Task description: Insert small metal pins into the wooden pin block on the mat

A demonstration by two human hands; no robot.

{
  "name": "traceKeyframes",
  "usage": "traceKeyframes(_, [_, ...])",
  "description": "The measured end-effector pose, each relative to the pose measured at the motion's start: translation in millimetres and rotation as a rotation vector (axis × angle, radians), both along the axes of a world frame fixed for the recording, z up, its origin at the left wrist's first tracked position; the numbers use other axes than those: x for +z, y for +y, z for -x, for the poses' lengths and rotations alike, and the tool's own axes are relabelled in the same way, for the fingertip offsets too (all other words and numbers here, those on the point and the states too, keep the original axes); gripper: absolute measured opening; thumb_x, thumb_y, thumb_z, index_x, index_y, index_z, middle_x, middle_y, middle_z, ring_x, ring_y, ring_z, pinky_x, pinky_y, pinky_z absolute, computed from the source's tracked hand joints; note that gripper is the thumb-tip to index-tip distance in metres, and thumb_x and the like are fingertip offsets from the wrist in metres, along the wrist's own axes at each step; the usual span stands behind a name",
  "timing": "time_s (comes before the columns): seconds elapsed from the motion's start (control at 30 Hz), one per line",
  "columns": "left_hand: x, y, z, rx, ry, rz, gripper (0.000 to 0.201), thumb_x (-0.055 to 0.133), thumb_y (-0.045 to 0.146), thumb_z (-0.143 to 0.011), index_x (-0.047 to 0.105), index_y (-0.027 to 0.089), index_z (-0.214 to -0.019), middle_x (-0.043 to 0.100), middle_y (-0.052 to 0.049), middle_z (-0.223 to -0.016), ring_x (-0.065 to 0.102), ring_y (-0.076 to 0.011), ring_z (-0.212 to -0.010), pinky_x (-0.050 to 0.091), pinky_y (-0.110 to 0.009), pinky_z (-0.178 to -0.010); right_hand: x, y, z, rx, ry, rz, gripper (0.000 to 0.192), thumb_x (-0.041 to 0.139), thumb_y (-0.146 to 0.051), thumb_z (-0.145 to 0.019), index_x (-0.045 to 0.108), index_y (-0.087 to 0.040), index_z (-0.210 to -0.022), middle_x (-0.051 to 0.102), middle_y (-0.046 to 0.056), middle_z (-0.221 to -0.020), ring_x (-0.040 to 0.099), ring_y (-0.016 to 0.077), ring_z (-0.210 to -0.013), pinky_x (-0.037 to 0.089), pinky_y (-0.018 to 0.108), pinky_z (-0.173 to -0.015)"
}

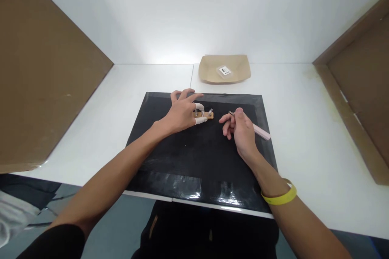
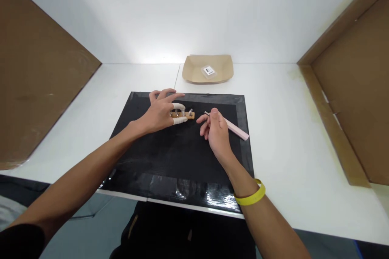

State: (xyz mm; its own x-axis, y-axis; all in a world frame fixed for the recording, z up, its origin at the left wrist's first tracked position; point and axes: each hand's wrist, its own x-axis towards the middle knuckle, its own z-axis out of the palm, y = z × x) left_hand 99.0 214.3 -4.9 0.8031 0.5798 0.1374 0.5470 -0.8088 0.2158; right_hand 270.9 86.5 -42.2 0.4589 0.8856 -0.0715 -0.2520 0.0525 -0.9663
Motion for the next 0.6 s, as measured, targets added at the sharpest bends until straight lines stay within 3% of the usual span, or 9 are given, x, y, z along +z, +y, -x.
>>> traceKeyframes(0.2, [-0.3,-6,-4,0.017,-0.003,-0.014,0.006,0.074,0.025,-0.089,0.079,0.023,-0.09,0.07,-0.009,-0.141,0.047,-0.0381,-0.142,0.023,-0.063,-0.113,-0.5,-1,2,0.026,-0.027,0.002,0.065,0.056,-0.084,-0.087,0.04,-0.023,-0.071,0.07,0.002,-0.076,0.052,0.0073,-0.044,0.034,0.019,-0.034])
traceKeyframes(0.6, [-6.8,-16,-6,0.028,-0.017,-0.095,0.016,0.066,0.011,-0.082,0.078,0.022,-0.083,0.072,-0.009,-0.137,0.049,-0.0388,-0.141,0.026,-0.066,-0.112,-2.8,-1,1,0.018,-0.043,-0.001,0.065,0.055,-0.085,-0.088,0.041,-0.023,-0.073,0.07,0.002,-0.078,0.052,0.0071,-0.045,0.034,0.019,-0.035])
